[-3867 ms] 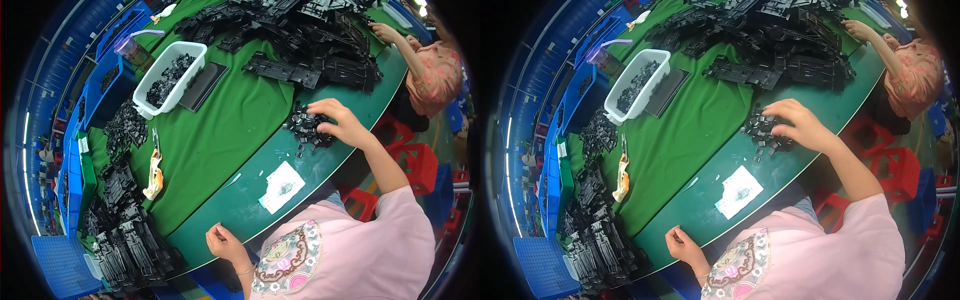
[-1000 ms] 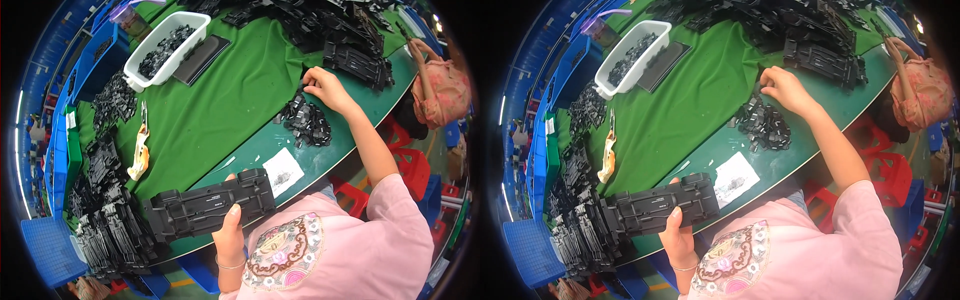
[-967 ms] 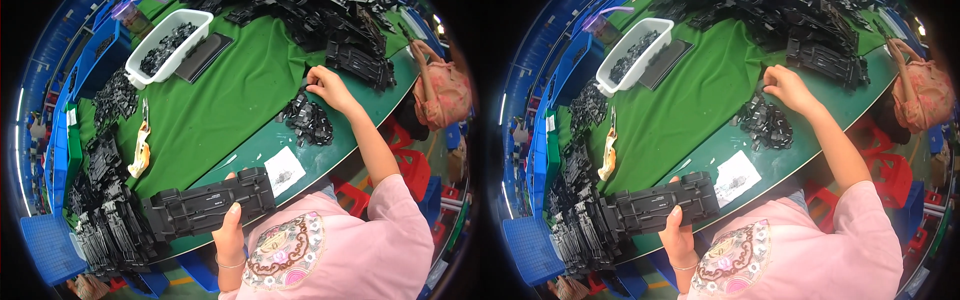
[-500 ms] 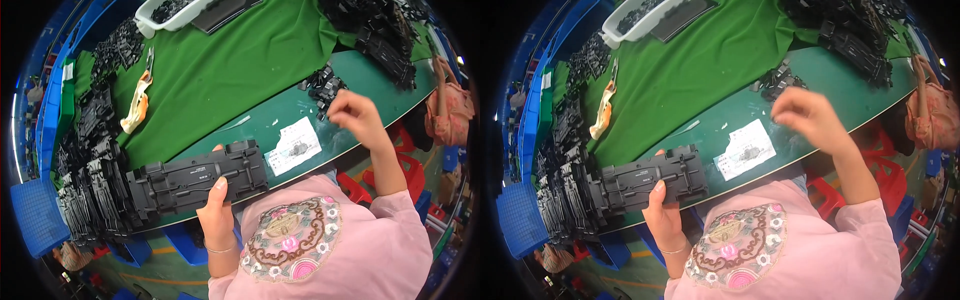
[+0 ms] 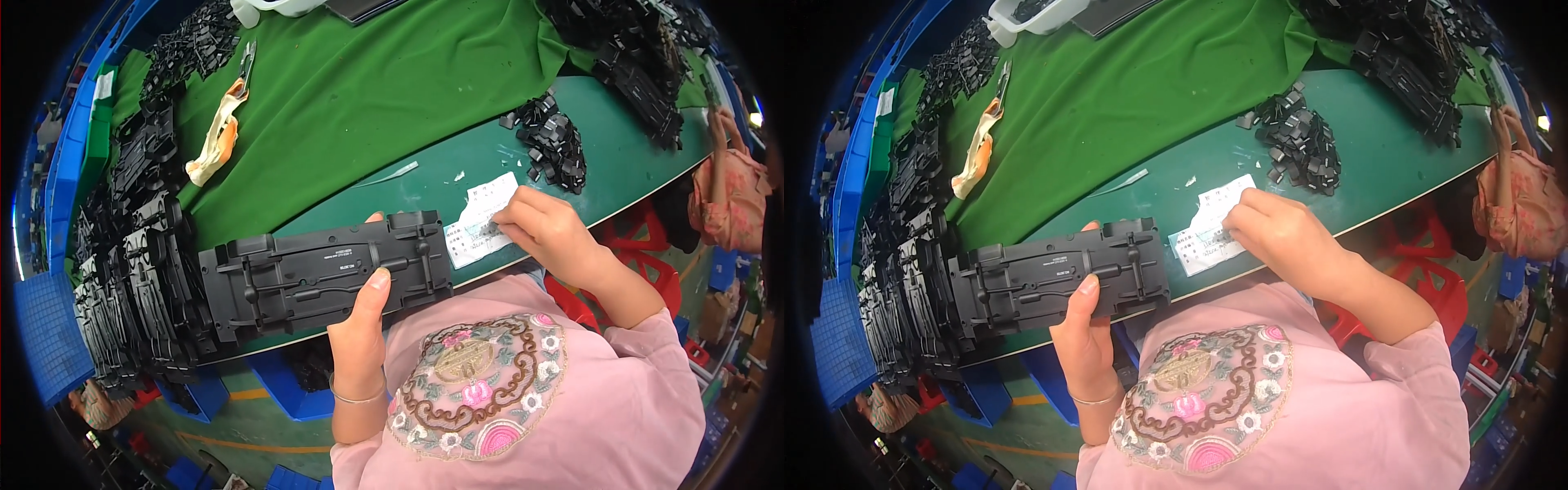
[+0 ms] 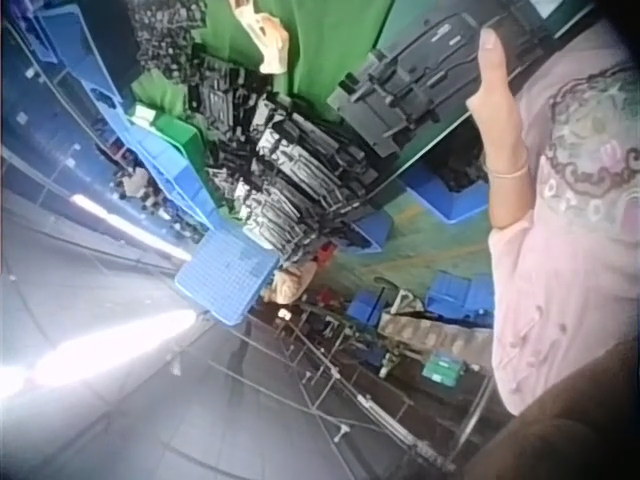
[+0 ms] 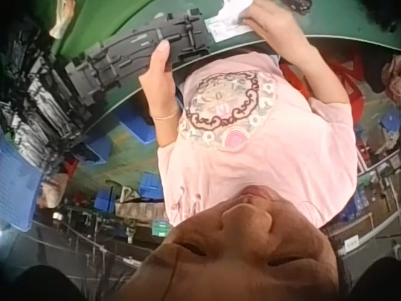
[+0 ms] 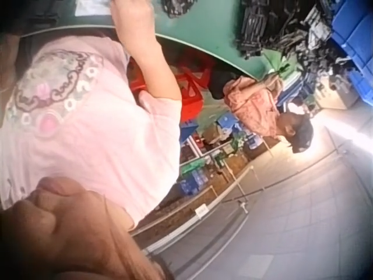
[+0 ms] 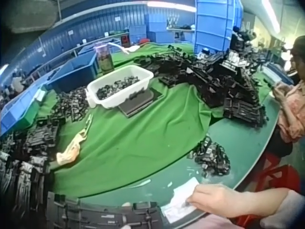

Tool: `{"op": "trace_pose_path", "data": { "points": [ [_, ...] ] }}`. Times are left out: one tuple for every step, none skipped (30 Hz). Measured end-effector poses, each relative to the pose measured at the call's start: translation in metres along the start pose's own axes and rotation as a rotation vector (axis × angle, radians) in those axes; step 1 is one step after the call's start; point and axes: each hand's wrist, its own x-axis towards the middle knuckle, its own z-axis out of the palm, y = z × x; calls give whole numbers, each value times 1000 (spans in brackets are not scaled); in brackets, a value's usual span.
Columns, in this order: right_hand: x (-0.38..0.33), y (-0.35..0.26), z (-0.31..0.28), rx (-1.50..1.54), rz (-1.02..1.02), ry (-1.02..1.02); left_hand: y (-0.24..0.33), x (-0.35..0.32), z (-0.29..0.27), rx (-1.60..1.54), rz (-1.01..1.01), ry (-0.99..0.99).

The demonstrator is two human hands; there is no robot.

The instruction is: The person assembles plastic components onto toy car chassis by hand, taking the components from storage bins and attaching them to the chassis.

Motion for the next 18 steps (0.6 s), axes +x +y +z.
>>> {"op": "trace_pose_path", "data": {
  "points": [
    [0, 1, 0, 2, -1, -5, 0, 0, 1, -9, 4, -6],
    [-1, 2, 0, -30, -13, -23, 0, -1, 0, -18, 8, -13],
    [-2, 2, 0, -67, -24, -38, -1, -1, 0, -21, 8, -14],
    [-2, 1, -1, -70, -24, -40, -1, -1, -2, -7, 10, -14],
    [-2, 1, -1, -72, -8, -34, -1, -1, -3, 8, 12, -15],
    [-2, -1, -2, -75, 7, -27, -1, -1, -3, 6, 12, -15],
    [-1, -1, -1, -77, 7, -27, -1, -1, -4, 19, 18, -14],
    [0, -1, 1, -96, -2, -50, -1, -1, -4, 31, 23, -13],
    [1, 0, 1, -116, -11, -73, -2, -1, -5, 30, 24, -15],
    [1, 0, 0, -117, -10, -72, -2, 0, -6, 32, 22, -20],
    [0, 1, -1, -120, -9, -85, -3, 0, -6, 33, 19, -25],
    [0, 0, -2, -122, -9, -98, -2, 0, -6, 34, 20, -25],
    [1, 0, -2, -122, -9, -97, -2, 0, -5, 29, 21, -21],
    [3, -2, -1, -114, -24, -60, -2, 0, -5, 25, 22, -18],
    [4, -2, 0, -107, -38, -24, -2, 0, -5, 24, 21, -19],
    [4, -2, -1, -108, -36, -24, -2, 1, -5, 35, 27, -23],
    [3, -1, -3, -133, -31, -73, -3, 1, -4, 46, 34, -28],
    [2, -1, -4, -155, -29, -124, -3, 1, -5, 47, 34, -26]
  ]
}}
